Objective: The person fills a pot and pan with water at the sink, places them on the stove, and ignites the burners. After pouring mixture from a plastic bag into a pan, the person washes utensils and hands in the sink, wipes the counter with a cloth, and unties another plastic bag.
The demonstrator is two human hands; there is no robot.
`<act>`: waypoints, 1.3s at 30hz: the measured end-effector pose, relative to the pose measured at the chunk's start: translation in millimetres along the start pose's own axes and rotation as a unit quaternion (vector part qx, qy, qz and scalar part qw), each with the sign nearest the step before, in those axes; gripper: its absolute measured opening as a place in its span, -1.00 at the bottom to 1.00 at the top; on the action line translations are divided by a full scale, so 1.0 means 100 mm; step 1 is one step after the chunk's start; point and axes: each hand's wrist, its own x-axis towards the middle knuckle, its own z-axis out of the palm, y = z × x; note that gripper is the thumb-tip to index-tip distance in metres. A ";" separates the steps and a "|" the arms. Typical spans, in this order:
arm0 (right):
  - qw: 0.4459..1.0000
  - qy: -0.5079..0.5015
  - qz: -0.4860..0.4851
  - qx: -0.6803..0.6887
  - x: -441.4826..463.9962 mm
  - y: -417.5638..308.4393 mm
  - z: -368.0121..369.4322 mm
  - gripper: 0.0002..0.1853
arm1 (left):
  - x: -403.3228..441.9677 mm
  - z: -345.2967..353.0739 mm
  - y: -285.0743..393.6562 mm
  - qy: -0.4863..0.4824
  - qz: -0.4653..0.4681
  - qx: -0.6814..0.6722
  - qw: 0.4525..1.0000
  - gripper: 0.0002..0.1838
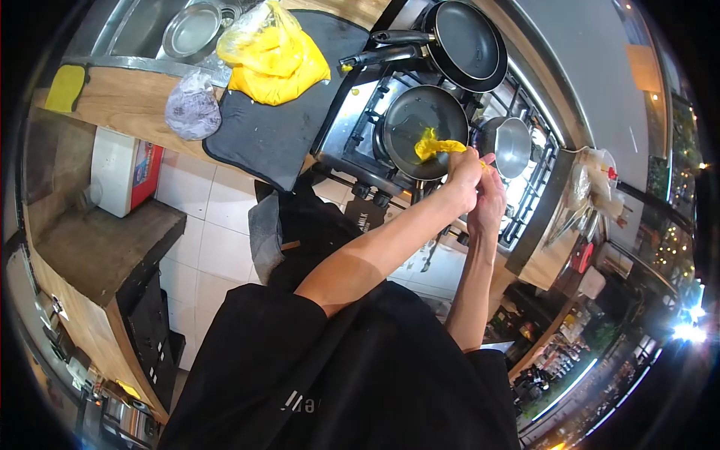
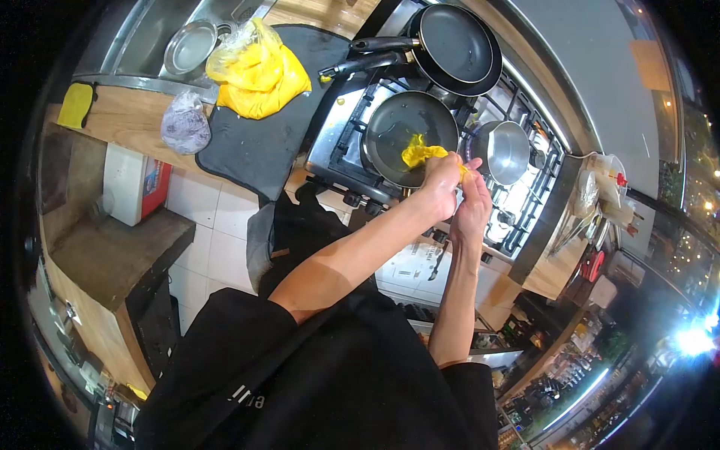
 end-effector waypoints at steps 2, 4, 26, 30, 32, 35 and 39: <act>1.000 -0.003 0.010 0.014 0.00 -0.01 0.00 -0.74 | 0.00 -0.01 0.00 -0.006 0.009 -0.012 1.000 -0.86; 0.999 -0.007 0.018 0.029 0.01 -0.04 0.00 -0.73 | -0.07 0.02 0.08 -0.001 -0.023 -0.042 0.999 -0.89; 0.826 0.039 -0.218 -0.517 0.14 -0.04 0.10 -0.60 | 0.49 -0.52 0.33 -0.191 -0.232 0.022 0.953 -0.69; 0.911 0.050 -0.125 -0.391 0.01 -0.21 0.21 -0.63 | 0.52 -0.51 0.43 -0.131 -0.218 0.031 0.967 -0.71; 0.921 0.026 -0.128 -0.368 0.00 -0.18 0.18 -0.66 | 0.51 -0.45 0.46 -0.127 -0.218 0.011 0.967 -0.73; 0.936 0.033 -0.116 -0.330 -0.03 -0.23 0.16 -0.65 | 0.72 -0.62 0.46 -0.161 -0.259 -0.072 0.950 -0.70; 0.918 0.029 -0.062 -0.390 -0.14 -0.27 0.05 -0.71 | 0.52 -0.52 0.41 -0.192 -0.222 0.046 0.955 -0.71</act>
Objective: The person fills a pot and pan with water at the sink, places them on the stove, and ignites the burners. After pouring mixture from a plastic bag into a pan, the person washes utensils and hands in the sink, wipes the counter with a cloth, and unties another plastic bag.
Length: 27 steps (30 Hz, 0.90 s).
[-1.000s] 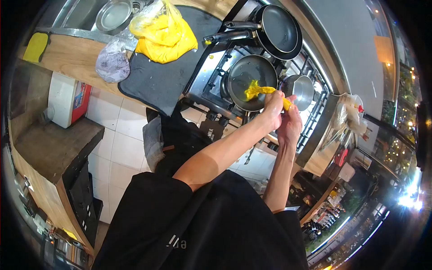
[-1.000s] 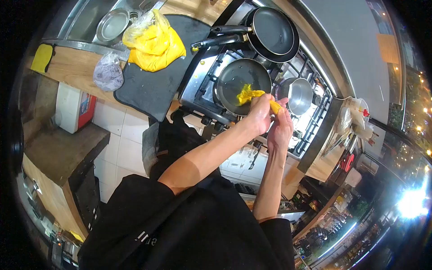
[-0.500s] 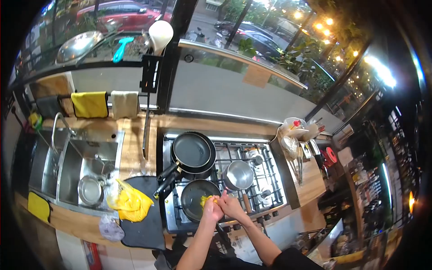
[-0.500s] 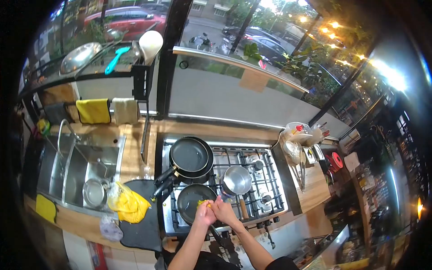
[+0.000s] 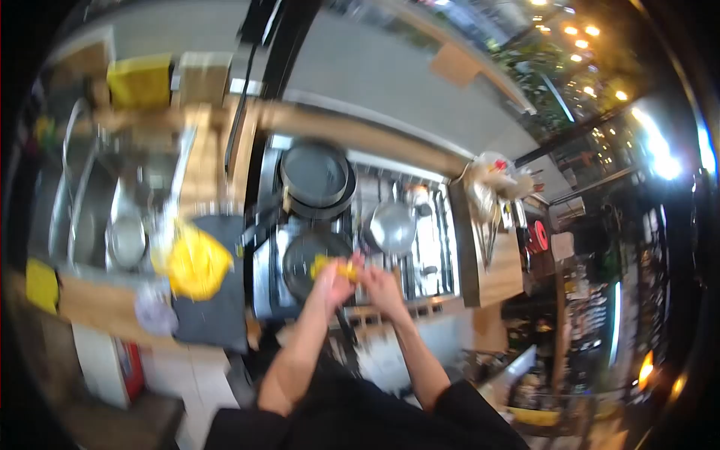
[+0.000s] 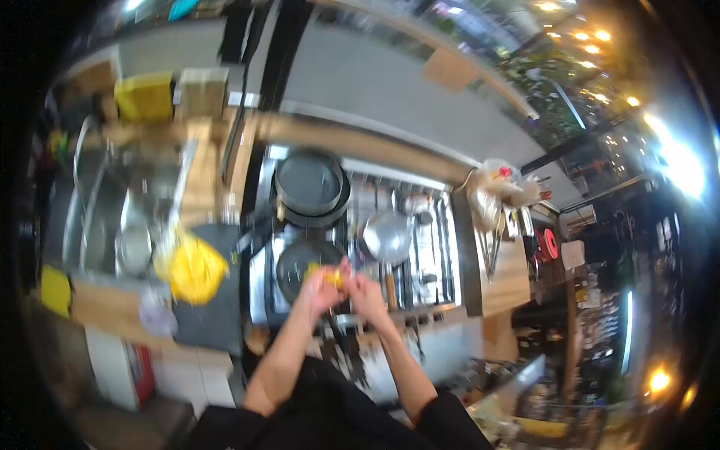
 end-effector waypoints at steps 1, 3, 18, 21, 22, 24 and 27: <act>0.999 0.024 -0.003 0.031 -0.01 0.09 0.04 -0.73 | 0.06 0.00 -0.03 0.029 0.014 -0.025 0.999 -0.80; 0.999 0.025 -0.003 0.042 -0.01 0.18 0.01 -0.74 | 0.00 0.11 -0.08 0.045 0.061 0.003 0.997 -0.78; 0.999 -0.004 0.050 0.007 -0.28 -0.23 -0.49 -0.72 | 0.31 0.16 -0.15 0.162 0.178 -0.119 0.963 -0.92; 0.997 0.002 0.062 -0.039 -0.31 -0.28 -0.56 -0.72 | 0.32 0.19 -0.12 0.179 0.184 -0.165 0.952 -0.93; 0.998 0.004 0.052 -0.026 -0.35 -0.30 -0.59 -0.72 | 0.31 0.16 -0.09 0.180 0.215 -0.186 0.942 -0.92; 0.999 -0.007 0.040 -0.030 -0.38 -0.32 -0.63 -0.74 | 0.30 0.07 -0.03 0.157 0.208 -0.174 0.950 -0.91; 1.000 -0.016 0.009 -0.024 -0.35 -0.28 -0.65 -0.76 | 0.41 -0.12 -0.04 0.057 0.176 -0.151 0.971 -0.88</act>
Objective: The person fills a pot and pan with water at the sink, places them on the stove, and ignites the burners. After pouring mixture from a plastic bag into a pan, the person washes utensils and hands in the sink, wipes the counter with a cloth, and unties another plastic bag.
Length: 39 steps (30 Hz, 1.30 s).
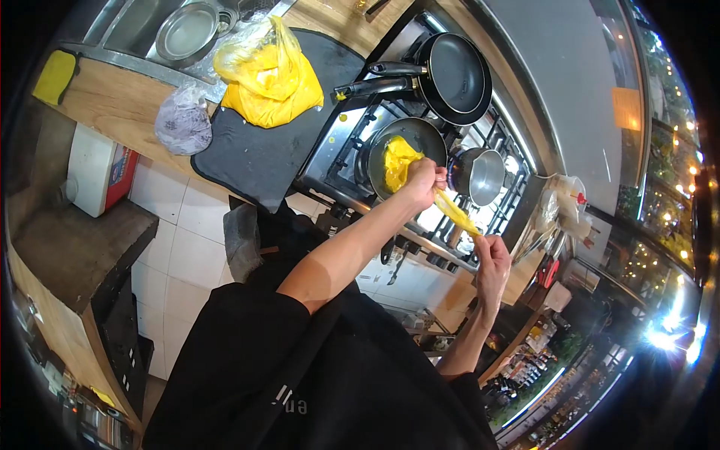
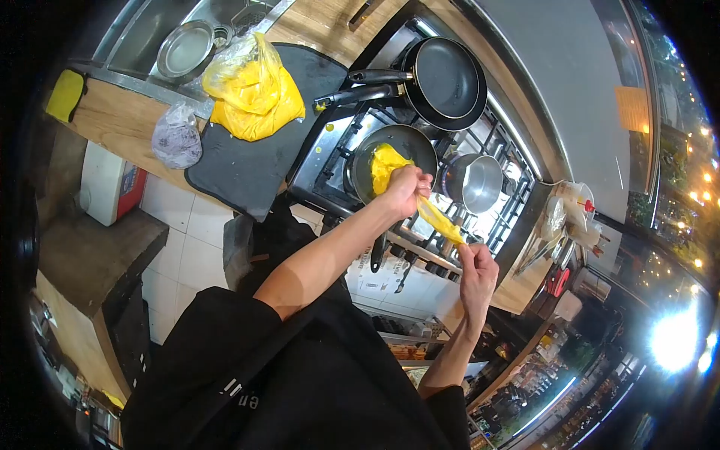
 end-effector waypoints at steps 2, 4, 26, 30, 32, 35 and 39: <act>1.000 0.006 -0.003 0.007 0.05 -0.02 0.00 -0.80 | -0.16 0.22 0.02 0.026 0.012 0.116 0.993 -0.84; 0.993 0.018 -0.114 -0.012 0.15 -0.06 0.08 -0.81 | -0.19 0.29 -0.01 0.025 -0.020 0.214 0.976 -0.76; 0.984 0.033 -0.133 0.116 0.47 -1.85 2.64 -0.91 | -2.71 1.42 4.87 0.075 0.236 0.952 0.180 -0.66; 0.996 0.080 -0.040 0.012 0.67 -2.08 3.32 -0.77 | -2.28 0.88 6.06 0.219 0.120 0.949 0.193 -0.58; 0.980 0.148 0.048 -0.121 0.69 -2.31 3.52 -0.66 | -2.20 0.91 6.15 0.242 0.070 0.952 0.174 -0.56; 0.968 0.179 0.067 -0.163 0.75 -2.09 3.68 -0.67 | -2.29 1.28 5.85 0.231 0.042 0.972 -0.015 -0.53; 0.976 0.180 0.099 -0.067 0.72 -1.94 3.60 -0.74 | -2.05 1.15 4.96 0.009 0.164 0.916 0.367 -0.34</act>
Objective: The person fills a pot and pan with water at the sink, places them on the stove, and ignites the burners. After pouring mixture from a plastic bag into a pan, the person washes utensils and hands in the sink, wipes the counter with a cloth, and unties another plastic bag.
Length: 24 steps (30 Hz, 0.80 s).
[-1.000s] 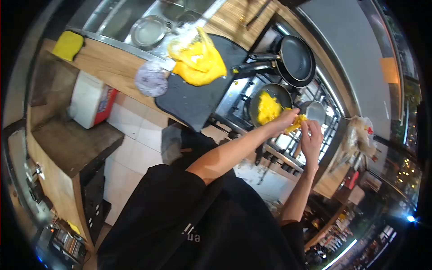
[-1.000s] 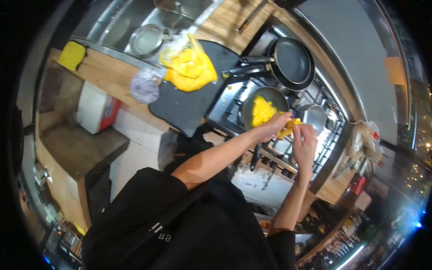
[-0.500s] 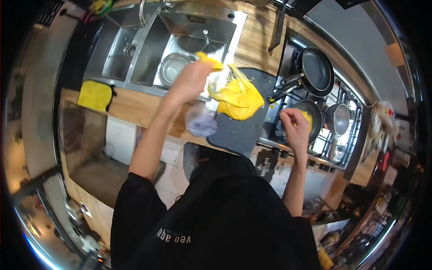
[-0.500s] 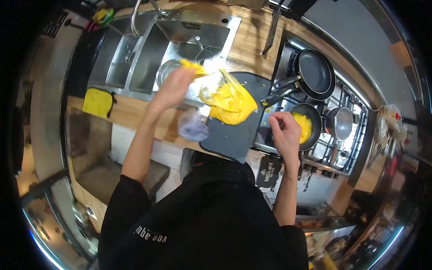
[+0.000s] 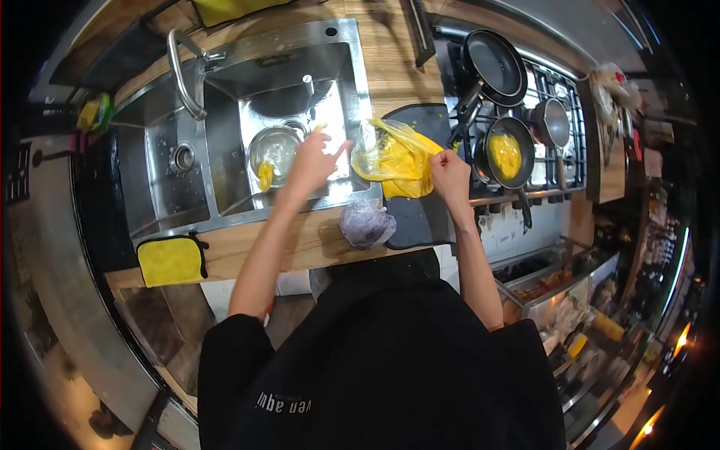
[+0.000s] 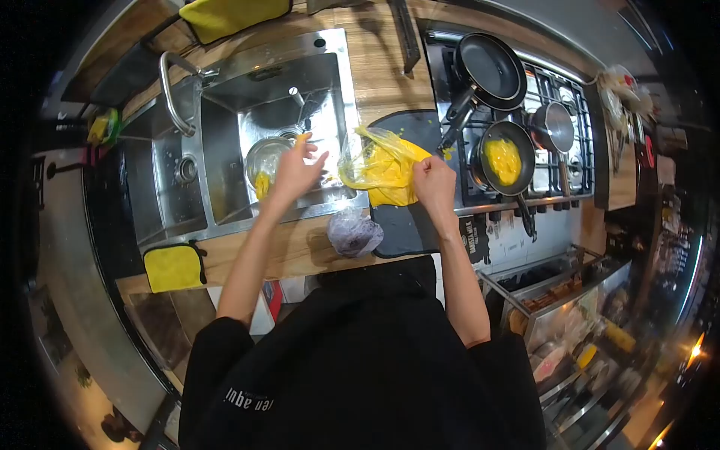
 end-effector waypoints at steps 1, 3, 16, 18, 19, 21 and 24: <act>0.996 -0.002 0.042 0.080 0.00 0.00 -0.03 -0.75 | 0.08 0.31 -0.11 0.003 0.002 0.048 0.999 -0.18; 0.986 0.000 0.079 0.150 0.00 0.10 -0.01 -0.79 | 0.07 0.53 0.15 -0.026 0.017 0.214 0.976 -0.27; 0.828 -0.013 0.053 0.559 -0.30 0.26 -0.27 -0.77 | -0.20 0.87 0.69 -0.003 0.305 -0.016 0.952 -0.50; 0.911 0.062 -0.064 0.403 -0.34 0.33 -0.36 -0.81 | -0.16 0.85 0.63 -0.019 0.324 0.014 0.946 -0.58; 0.910 0.064 -0.059 0.405 -0.35 0.33 -0.41 -0.81 | -0.15 0.84 0.63 -0.030 0.345 0.041 0.937 -0.65; 0.956 0.091 -0.201 0.195 -0.36 0.19 -0.58 -0.88 | -0.19 0.85 0.71 -0.059 0.221 0.041 0.973 -0.76; 0.969 0.011 -0.243 0.030 -0.25 0.05 -0.55 -0.91 | -0.25 0.83 0.89 -0.014 0.233 0.125 0.964 -0.47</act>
